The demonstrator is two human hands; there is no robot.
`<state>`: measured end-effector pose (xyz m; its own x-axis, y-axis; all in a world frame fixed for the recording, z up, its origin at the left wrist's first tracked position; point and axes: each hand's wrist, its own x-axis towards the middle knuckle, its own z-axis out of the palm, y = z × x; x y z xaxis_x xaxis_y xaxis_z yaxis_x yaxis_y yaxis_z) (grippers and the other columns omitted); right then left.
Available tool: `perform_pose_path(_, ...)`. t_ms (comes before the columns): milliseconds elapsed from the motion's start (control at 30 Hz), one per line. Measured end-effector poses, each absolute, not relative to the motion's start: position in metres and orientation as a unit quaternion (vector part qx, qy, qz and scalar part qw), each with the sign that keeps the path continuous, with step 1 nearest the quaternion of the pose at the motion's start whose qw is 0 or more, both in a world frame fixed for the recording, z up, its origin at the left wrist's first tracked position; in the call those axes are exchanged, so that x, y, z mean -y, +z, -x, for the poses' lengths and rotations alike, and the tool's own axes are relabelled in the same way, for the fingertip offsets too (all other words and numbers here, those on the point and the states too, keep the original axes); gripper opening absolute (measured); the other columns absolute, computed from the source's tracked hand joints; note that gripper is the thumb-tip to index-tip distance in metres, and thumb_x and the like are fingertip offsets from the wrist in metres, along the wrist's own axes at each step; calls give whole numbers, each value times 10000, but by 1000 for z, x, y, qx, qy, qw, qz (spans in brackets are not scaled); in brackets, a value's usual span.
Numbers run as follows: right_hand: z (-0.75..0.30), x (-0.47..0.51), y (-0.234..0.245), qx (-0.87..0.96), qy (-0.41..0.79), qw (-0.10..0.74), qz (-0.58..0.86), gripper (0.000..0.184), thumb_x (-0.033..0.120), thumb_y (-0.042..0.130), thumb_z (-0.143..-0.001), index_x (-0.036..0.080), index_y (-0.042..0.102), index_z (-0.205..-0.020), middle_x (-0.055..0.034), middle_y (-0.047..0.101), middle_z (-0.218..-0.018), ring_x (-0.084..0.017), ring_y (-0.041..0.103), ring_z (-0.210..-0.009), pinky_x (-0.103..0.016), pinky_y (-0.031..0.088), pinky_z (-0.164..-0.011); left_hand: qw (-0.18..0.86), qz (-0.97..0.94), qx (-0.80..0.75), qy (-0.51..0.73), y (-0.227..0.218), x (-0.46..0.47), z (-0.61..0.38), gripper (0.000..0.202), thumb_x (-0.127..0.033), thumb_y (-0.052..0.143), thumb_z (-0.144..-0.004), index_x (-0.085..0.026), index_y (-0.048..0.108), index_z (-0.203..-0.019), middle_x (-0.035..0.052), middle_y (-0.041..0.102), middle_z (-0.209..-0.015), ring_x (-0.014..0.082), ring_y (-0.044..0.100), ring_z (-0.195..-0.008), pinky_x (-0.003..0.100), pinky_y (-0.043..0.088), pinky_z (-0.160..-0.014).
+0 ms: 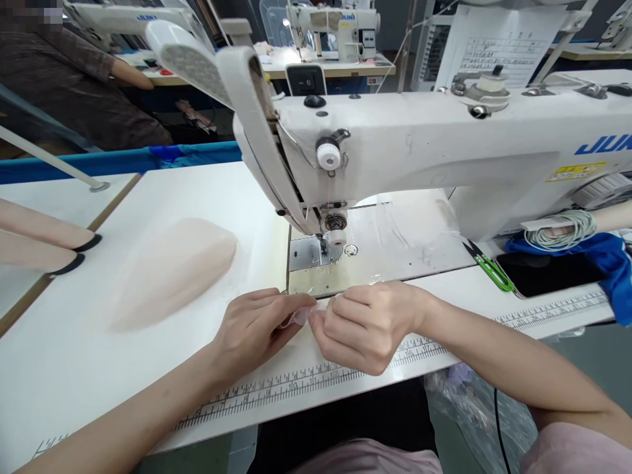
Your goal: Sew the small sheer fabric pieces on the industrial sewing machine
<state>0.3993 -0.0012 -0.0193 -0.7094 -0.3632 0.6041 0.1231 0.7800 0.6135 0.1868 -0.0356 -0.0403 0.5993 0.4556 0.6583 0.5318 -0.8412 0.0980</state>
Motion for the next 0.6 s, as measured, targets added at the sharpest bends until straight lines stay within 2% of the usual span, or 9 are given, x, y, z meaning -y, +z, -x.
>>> perform_pose_path(133, -399, 1, -18, 865, -322, 379, -68, 67, 129, 708, -788, 155, 738, -734, 26, 656, -594, -72, 589, -527, -179, 515, -477, 36, 883, 304, -356, -39, 37, -188, 99, -160, 488, -949, -147, 564, -1010, -47, 630, -603, 74, 507, -450, 208, 402, -473)
perform_pose_path(300, -400, 2, -17, 881, -280, 379, -37, 114, 110, 677, -815, 152, 719, -717, 45, 626, -552, -56, 533, -473, -181, 462, -434, -86, 849, 394, -342, -34, 41, -189, 123, -226, 534, -923, -195, 628, -850, -82, 514, -484, 69, 461, -439, 187, 375, -461)
perform_pose_path(400, -398, -1, -26, 905, -162, 386, 69, 170, 127, 621, -873, 149, 689, -719, 50, 612, -535, -55, 534, -477, -188, 421, -427, -172, 815, 468, -295, -35, 38, -190, 198, -316, 572, -901, -206, 646, -753, -85, 453, -445, 72, 381, -413, 205, 327, -442)
perform_pose_path(500, -393, -8, -42, 906, 8, 363, 219, 181, 165, 563, -915, 165, 681, -778, 39, 677, -630, -63, 587, -534, -192, 412, -456, -145, 802, 527, -242, -40, 29, -193, 272, -352, 605, -872, -209, 610, -641, -80, 405, -429, 85, 361, -426, 238, 325, -490)
perform_pose_path(533, -391, -11, -46, 899, 56, 346, 262, 182, 168, 552, -915, 173, 684, -791, 39, 688, -652, -65, 594, -542, -193, 405, -465, -131, 799, 540, -227, -42, 26, -194, 231, -336, 617, -862, -213, 616, -665, -83, 417, -437, 90, 377, -435, 253, 352, -532)
perform_pose_path(600, -388, -18, -52, 882, 122, 305, 337, 171, 163, 558, -890, 186, 698, -794, 45, 689, -652, -70, 592, -543, -200, 391, -489, -121, 794, 559, -206, -45, 22, -196, 95, -312, 653, -837, -221, 637, -856, -94, 483, -487, 100, 424, -453, 295, 405, -632)
